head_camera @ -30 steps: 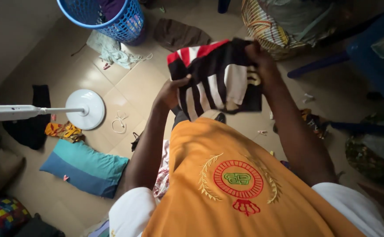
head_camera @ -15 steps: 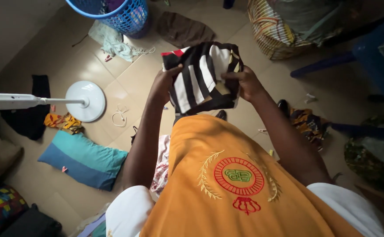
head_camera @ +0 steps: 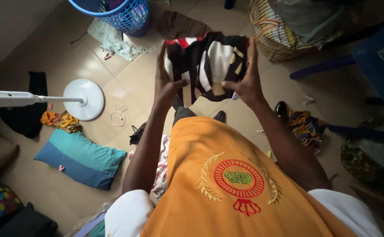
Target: Folding a purple garment and organizing laundry on the floor.
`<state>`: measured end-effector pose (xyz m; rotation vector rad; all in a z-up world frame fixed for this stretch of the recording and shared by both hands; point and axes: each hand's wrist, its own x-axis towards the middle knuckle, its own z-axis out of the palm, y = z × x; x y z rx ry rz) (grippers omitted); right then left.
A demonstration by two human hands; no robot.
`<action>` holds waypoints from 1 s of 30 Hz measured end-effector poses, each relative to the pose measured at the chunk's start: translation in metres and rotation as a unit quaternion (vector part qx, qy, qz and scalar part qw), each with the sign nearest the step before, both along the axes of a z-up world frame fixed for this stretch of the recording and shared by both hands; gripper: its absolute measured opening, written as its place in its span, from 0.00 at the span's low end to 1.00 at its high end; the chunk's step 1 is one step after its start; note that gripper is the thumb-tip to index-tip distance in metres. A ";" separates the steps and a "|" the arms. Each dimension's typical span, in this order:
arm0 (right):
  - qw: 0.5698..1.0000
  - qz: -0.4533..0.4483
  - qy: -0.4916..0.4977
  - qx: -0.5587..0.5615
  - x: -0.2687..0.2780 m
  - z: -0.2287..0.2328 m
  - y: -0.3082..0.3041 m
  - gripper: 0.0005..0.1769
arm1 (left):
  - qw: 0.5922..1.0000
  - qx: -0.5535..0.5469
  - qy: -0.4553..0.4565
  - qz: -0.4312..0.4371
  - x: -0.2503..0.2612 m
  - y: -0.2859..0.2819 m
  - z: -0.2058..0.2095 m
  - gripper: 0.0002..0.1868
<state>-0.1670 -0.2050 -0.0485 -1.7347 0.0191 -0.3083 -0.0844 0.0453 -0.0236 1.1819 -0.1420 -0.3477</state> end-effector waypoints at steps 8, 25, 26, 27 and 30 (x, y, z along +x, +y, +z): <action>0.974 -0.022 0.077 -0.211 0.005 -0.026 -0.003 0.46 | 0.930 0.298 -0.215 0.024 0.004 0.009 -0.061 0.42; 0.979 0.040 0.182 -0.081 0.046 -0.029 0.008 0.21 | 0.831 0.341 -0.427 -0.102 0.120 0.081 -0.049 0.10; 0.980 0.027 0.196 -0.026 0.048 -0.028 0.010 0.20 | 0.915 0.310 -0.192 -0.171 0.122 0.080 -0.043 0.13; 0.977 0.014 0.209 0.030 0.050 -0.027 0.012 0.19 | 0.936 0.258 0.055 -0.234 0.125 0.079 -0.036 0.17; 0.971 -0.004 0.188 0.145 0.065 -0.019 0.023 0.18 | 0.960 0.133 0.138 -0.203 0.136 0.079 -0.051 0.10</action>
